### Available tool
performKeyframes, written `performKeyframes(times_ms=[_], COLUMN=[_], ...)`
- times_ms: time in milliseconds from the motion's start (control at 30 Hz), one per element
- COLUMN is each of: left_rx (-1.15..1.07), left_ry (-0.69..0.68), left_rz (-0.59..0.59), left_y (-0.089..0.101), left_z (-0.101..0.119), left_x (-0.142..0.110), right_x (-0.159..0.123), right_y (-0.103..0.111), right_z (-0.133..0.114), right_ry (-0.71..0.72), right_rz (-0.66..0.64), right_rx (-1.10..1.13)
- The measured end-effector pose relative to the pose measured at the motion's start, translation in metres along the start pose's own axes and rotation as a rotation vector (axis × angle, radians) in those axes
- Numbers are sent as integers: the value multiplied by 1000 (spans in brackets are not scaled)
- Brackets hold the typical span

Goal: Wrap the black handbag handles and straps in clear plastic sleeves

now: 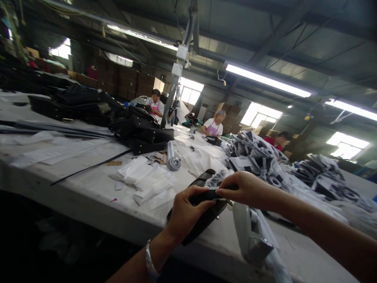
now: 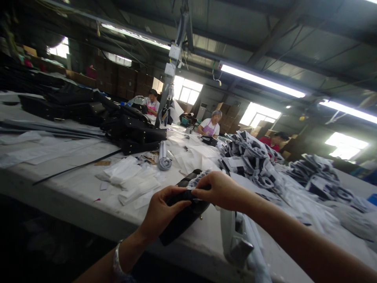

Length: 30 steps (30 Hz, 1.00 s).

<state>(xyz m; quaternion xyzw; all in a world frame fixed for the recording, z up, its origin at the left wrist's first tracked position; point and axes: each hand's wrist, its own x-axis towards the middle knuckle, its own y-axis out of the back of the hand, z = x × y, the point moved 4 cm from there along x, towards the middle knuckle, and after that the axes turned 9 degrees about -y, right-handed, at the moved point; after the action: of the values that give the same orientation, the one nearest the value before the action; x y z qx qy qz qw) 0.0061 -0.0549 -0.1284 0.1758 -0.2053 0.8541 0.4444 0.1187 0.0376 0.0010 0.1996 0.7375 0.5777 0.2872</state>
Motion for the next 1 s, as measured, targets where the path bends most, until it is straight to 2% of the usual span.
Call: performKeyframes(times_ms=[167, 267, 367, 467, 633, 767, 800, 867, 1000], left_rx=[25, 33, 33, 39, 41, 2, -5, -7, -4], left_ry=[5, -23, -25, -10, -8, -27, -31, -32, -50], left_rz=[39, 55, 88, 86, 9, -59, -67, -71, -79], left_y=[0, -1, -1, -1, -4, -5, -4, 0, 7], left_z=[3, 4, 5, 4, 1, -2, -3, -4, -2], left_x=[3, 4, 3, 1, -3, -4, -4, -2, 0], right_x=[-9, -16, -20, -15, 3, 10, 11, 12, 9], right_y=[-6, -11, -16, -15, -13, -13, -15, -18, -19], right_z=[-13, -28, -36, -30, -5, 3, 2, 1, -6], right_ry=[-9, 36, 76, 34, -54, -83, -85, -77, -24], right_rz=[241, 371, 423, 322, -169, -434, -453, -379, -26], right_rx=[-203, -327, -374, -265, 195, 334, 337, 293, 118])
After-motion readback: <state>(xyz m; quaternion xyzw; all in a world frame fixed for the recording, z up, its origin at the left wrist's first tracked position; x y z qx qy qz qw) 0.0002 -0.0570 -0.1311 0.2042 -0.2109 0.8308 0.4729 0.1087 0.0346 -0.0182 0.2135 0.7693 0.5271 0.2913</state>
